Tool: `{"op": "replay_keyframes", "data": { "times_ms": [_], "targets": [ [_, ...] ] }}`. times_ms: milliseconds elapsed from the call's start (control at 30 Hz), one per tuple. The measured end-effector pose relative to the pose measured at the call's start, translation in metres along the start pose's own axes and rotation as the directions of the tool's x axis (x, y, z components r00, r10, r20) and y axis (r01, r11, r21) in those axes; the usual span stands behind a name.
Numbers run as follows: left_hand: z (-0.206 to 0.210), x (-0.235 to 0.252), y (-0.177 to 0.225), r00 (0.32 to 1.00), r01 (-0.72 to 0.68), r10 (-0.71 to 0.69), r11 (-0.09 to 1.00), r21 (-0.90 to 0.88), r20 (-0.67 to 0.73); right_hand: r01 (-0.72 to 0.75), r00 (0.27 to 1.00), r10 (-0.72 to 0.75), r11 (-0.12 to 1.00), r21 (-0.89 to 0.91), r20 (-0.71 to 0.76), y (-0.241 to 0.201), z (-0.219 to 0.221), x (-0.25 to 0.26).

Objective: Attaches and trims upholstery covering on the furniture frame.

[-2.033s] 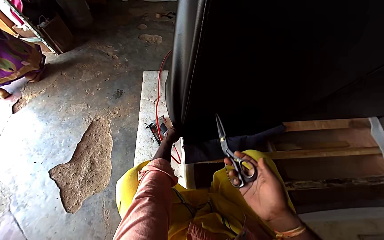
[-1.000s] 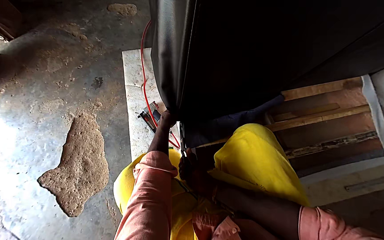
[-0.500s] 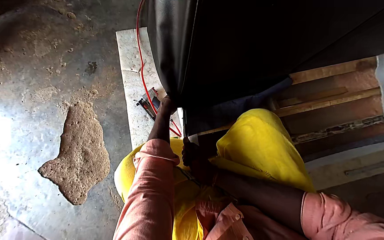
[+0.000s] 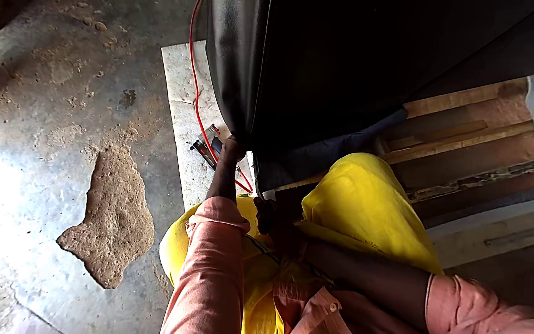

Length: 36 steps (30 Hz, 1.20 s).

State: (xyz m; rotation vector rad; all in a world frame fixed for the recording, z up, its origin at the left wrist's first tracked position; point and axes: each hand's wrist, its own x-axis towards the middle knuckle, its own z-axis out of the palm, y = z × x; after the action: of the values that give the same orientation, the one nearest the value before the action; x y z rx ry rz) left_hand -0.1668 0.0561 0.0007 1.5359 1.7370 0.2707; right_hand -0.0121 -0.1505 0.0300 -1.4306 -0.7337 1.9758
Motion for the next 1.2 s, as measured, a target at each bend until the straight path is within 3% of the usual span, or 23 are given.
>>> {"op": "replay_keyframes", "data": {
  "times_ms": [300,833,1200],
  "targets": [
    [-0.004,-0.002,0.003,0.999,0.025,-0.027,0.998,0.049,0.03,-0.016,0.996,0.018,1.0,0.024,-0.086,-0.007,0.014,0.018],
    [0.0,0.002,0.0,1.0,0.021,-0.02,0.999,0.04,-0.003,0.0,0.997,0.007,0.995,0.102,-0.07,-0.012,0.01,0.005],
    [-0.002,-0.003,0.006,1.0,0.011,-0.011,0.996,0.092,-0.001,-0.032,0.989,0.025,0.998,-0.052,-0.147,-0.019,0.02,-0.001]
  ]
}}
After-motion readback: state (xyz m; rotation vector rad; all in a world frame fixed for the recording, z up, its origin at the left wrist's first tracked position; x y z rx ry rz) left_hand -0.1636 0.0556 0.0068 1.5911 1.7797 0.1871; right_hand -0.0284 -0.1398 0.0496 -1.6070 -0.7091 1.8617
